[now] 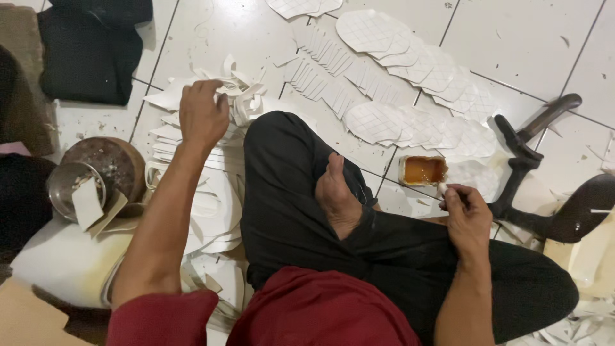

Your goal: The person sits on the floor and repeatedly picks up white shoe sole pieces, applies adhesive from a small container using a brush, and folds the pieces to bond them. The person handles the pieces one at a time and places the finished units aside.

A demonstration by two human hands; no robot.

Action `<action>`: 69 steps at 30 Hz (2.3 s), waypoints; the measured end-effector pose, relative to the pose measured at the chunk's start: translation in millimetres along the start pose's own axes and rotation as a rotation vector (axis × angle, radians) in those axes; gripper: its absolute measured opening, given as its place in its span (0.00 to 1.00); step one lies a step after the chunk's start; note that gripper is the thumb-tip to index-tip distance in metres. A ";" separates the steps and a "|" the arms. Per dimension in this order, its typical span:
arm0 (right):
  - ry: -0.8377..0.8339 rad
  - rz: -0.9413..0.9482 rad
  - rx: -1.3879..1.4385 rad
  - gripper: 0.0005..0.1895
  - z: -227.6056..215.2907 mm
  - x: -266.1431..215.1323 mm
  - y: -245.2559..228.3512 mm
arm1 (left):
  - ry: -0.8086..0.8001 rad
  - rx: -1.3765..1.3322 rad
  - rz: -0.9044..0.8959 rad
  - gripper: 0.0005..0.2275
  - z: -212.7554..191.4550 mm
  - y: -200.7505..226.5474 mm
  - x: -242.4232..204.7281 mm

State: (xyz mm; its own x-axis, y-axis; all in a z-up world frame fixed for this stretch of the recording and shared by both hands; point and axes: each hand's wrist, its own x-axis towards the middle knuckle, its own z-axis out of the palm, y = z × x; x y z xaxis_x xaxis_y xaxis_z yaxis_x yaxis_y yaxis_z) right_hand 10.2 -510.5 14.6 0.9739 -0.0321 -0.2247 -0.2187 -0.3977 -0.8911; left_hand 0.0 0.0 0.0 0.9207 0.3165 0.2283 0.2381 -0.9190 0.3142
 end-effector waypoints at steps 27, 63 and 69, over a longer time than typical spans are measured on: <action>0.003 0.114 -0.116 0.07 15.9 -14.2 -31.5 | -0.475 0.012 -0.470 0.15 -96.8 -75.0 -111.5; -0.044 0.104 -0.212 0.08 13.5 -13.6 -25.5 | -0.642 0.173 -0.730 0.14 -61.5 -57.7 -145.6; -0.024 0.156 -0.140 0.07 16.0 -11.6 -23.2 | -0.623 0.142 -0.744 0.14 -54.9 -64.9 -147.0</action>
State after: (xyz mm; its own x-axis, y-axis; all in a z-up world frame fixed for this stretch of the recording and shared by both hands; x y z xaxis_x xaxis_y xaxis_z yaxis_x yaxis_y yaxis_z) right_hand 3.0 -486.2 31.6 0.9268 -0.0820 -0.3665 -0.3546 -0.5129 -0.7818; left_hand -167.8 26.0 -3.3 0.5089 0.6834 -0.5234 0.8213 -0.5676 0.0576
